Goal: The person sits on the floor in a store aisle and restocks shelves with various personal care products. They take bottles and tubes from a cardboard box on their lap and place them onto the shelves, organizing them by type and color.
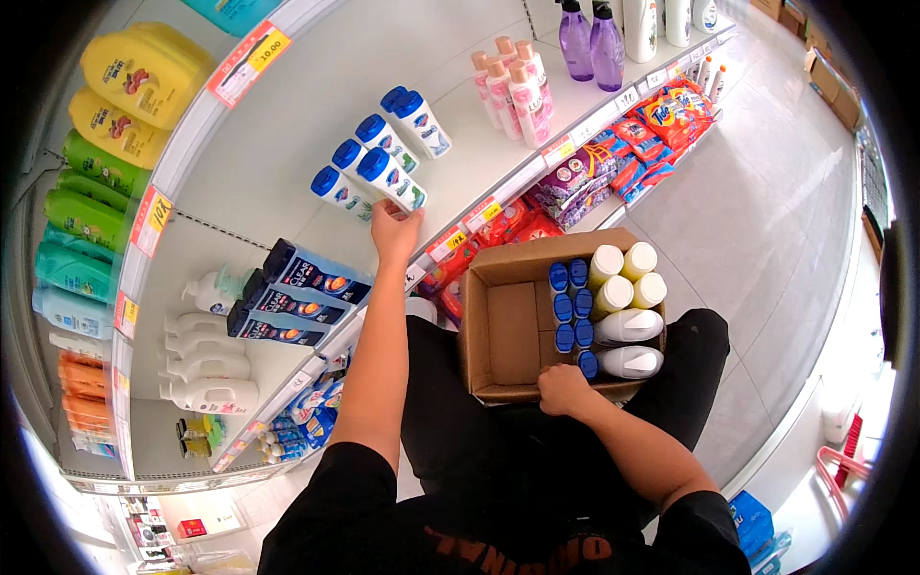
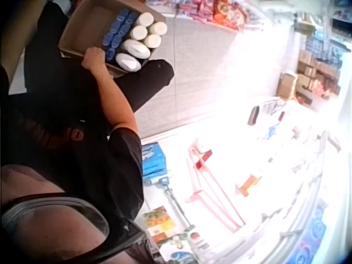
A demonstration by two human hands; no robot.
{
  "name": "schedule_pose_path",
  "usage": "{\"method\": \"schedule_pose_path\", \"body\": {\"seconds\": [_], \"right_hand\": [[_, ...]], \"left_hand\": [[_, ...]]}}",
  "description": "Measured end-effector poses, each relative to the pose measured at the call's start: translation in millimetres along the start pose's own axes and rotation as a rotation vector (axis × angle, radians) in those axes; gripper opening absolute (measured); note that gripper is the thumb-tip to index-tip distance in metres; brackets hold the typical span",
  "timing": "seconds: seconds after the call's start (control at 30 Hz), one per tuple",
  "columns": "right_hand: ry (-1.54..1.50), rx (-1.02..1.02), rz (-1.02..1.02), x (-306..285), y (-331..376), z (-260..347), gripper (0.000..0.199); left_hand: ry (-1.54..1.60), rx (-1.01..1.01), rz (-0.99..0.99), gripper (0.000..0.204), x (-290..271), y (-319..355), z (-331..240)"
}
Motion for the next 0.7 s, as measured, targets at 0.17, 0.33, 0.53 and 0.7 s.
{"method": "schedule_pose_path", "body": {"seconds": [0.17, 0.33, 0.53, 0.7], "right_hand": [[-0.046, 0.037, 0.053, 6.7, -5.0, 5.4, 0.024], [-0.037, 0.033, 0.059, 4.7, -5.0, 8.6, 0.026], [-0.015, 0.009, 0.055, 7.0, -5.5, 8.6, 0.026], [-0.030, 0.003, 0.031, 9.1, -5.6, 7.9, 0.026]], "left_hand": [[-0.118, -0.049, -0.042, 0.043, 7.2, -6.4, 0.6], [-0.089, 0.051, -0.019, 0.034, 10.5, -11.5, 5.2], [-0.128, 0.118, 0.020, 0.026, 17.9, -6.9, 0.8], [-0.214, 0.206, 0.058, 0.029, 20.4, -1.9, -5.5]]}}
Point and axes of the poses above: each hand's wrist, its own y-axis away from the middle knuckle, its own x-axis out of the palm, z = x × y, the point moved 6 cm from there along -y, towards the middle knuckle, and after that the axes turned 12 degrees about -z, right-handed, at the moved point
